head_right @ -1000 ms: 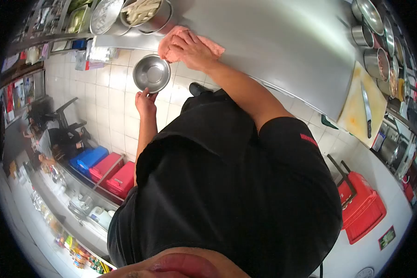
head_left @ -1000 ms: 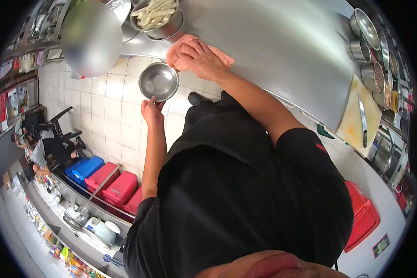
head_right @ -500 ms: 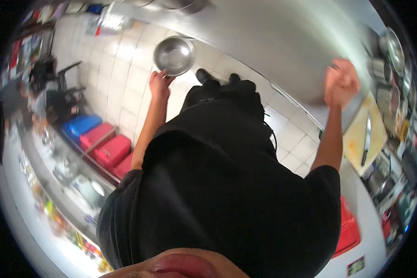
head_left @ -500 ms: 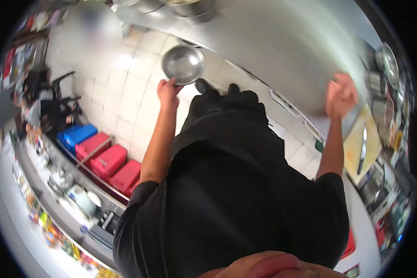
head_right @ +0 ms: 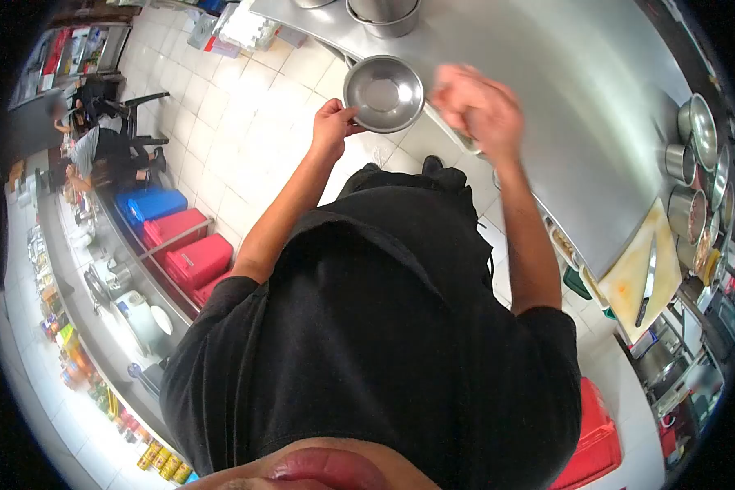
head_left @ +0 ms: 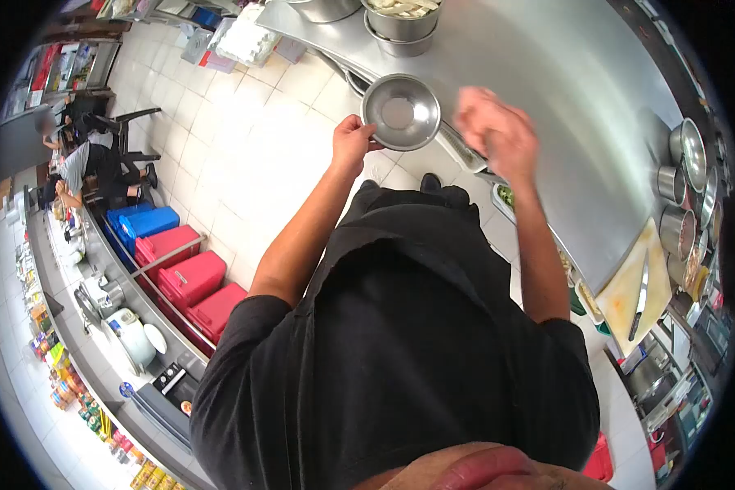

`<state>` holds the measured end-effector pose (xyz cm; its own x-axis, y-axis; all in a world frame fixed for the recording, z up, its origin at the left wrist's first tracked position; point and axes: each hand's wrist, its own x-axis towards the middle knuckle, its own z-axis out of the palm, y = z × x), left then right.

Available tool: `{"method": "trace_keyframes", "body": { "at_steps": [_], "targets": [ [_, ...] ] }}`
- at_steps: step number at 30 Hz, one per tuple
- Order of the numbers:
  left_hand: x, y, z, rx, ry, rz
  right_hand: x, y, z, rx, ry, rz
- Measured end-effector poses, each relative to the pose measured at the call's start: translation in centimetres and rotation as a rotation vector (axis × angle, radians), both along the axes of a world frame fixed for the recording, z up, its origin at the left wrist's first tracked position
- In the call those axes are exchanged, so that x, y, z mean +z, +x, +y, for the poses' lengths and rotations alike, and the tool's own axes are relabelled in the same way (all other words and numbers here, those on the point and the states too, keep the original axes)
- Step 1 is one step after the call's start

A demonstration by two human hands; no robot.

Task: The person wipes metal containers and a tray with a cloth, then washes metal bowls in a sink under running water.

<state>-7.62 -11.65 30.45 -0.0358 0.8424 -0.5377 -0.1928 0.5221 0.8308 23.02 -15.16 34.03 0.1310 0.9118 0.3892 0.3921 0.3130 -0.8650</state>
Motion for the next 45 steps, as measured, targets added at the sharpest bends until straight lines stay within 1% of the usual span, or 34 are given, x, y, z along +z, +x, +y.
{"method": "trace_keyframes", "body": {
  "at_steps": [1, 2, 3, 5, 6, 7, 8, 10, 11, 12, 13, 14, 15, 17, 19, 20, 21, 23, 24, 27, 28, 31, 32, 34, 35, 36, 37, 38, 39, 40, 41, 43, 45],
  "targets": [
    [0.1, 0.0, 0.4, -0.051, 0.010, 0.004, 1.4, -3.3, 1.9, 0.146, 0.134, -0.006],
    [0.3, 0.1, 0.7, -0.099, 0.021, 0.007, 1.0, -6.1, 3.5, 0.119, 0.203, -0.242],
    [0.8, 0.4, 0.8, -0.092, 0.040, -0.024, 0.8, -8.9, 4.7, 0.094, 0.267, -0.481],
    [2.8, 1.0, 1.2, -0.071, 0.086, -0.088, -0.3, -13.1, 6.0, 0.244, 0.109, -0.592],
    [4.0, 0.7, 1.2, -0.053, 0.149, -0.016, -3.2, -14.9, 6.5, 0.247, 0.106, -0.599],
    [3.7, -0.4, 1.3, -0.050, 0.173, 0.057, -5.1, -16.1, 7.4, 0.244, 0.108, -0.610],
    [2.4, -2.1, 1.7, -0.052, 0.205, 0.128, -1.9, -17.0, 6.7, 0.295, 0.101, -0.585],
    [1.1, -4.6, 2.2, -0.061, 0.229, 0.246, -5.4, -18.7, 7.6, 0.366, -0.238, -0.870],
    [1.1, -5.6, 1.9, -0.067, 0.219, 0.298, -3.2, -18.7, 6.4, 0.394, -0.172, -0.802],
    [1.6, -6.2, 1.6, -0.094, 0.275, 0.425, -2.0, -19.0, 6.5, 0.526, -0.416, -0.929],
    [1.9, -6.8, 1.4, -0.115, 0.330, 0.553, -1.4, -19.3, 6.7, 0.601, -0.521, -0.885],
    [0.9, -7.5, 1.3, -0.102, 0.365, 0.502, -0.8, -18.8, 6.3, 0.667, -0.492, -0.919],
    [-0.4, -8.4, 1.5, -0.118, 0.343, 0.466, 0.9, -18.3, 5.6, 0.735, -0.463, -0.951],
    [-2.6, -9.0, 2.4, -0.091, 0.296, 0.304, -0.1, -16.7, 5.0, 0.738, -0.086, -0.964],
    [-2.6, -8.8, 3.3, -0.143, 0.313, 0.276, -0.2, -16.4, 4.3, 0.692, -0.019, -1.014],
    [-2.5, -8.6, 3.8, -0.170, 0.321, 0.263, -0.1, -16.5, 4.2, 0.637, -0.130, -1.065],
    [-1.7, -8.3, 4.2, -0.189, 0.273, 0.198, 0.6, -16.6, 4.3, 0.578, -0.236, -1.116],
    [0.7, -8.1, 4.7, -0.225, 0.170, 0.072, 3.5, -16.4, 4.5, 0.649, -0.316, -1.092],
    [1.1, -8.5, 5.1, -0.276, 0.110, 0.108, 4.1, -16.3, 4.2, 0.685, -0.361, -1.071],
    [2.3, -8.1, 5.0, -0.285, 0.188, 0.093, 3.9, -14.6, 4.0, 0.710, -0.328, -0.634],
    [3.1, -7.8, 4.6, -0.297, 0.228, 0.107, 6.2, -14.1, 3.8, 0.748, -0.435, -0.372],
    [4.6, -6.5, 3.8, -0.282, 0.334, -0.168, 9.0, -11.5, 4.6, 0.750, -0.692, 0.073],
    [3.6, -6.0, 3.7, -0.281, 0.308, -0.258, 8.7, -10.6, 5.4, 0.800, -0.728, 0.260],
    [2.9, -5.4, 4.0, -0.335, 0.353, -0.276, 10.1, -10.9, 5.9, 0.664, -0.500, 0.551],
    [2.4, -5.3, 3.9, -0.354, 0.371, -0.282, 9.8, -10.6, 5.9, 0.536, -0.477, 0.634],
    [3.3, -4.8, 3.5, -0.317, 0.341, -0.280, 9.6, -10.4, 5.8, 0.408, -0.444, 0.711],
    [3.6, -4.4, 3.3, -0.274, 0.298, -0.268, 6.6, -8.4, 6.7, 0.283, -0.387, 0.595],
    [3.6, -4.1, 3.5, -0.226, 0.252, -0.252, 2.0, -6.1, 8.6, 0.163, -0.332, 0.480],
    [3.5, -3.9, 3.5, -0.175, 0.202, -0.233, -0.9, -5.7, 9.2, 0.047, -0.283, 0.367],
    [3.4, -3.3, 3.5, -0.086, 0.274, -0.281, 0.6, -6.6, 7.9, 0.004, -0.370, 0.344],
    [4.0, -3.2, 3.6, -0.051, 0.256, -0.220, 5.1, -7.7, 6.1, -0.035, -0.452, 0.315],
    [2.7, -3.6, 4.3, -0.044, 0.280, -0.161, 7.4, -10.2, 3.9, 0.034, -0.293, 0.193],
    [2.9, -3.2, 4.4, 0.007, 0.251, -0.205, 7.5, -12.6, 3.1, 0.220, 0.205, 0.017]
  ]
}}
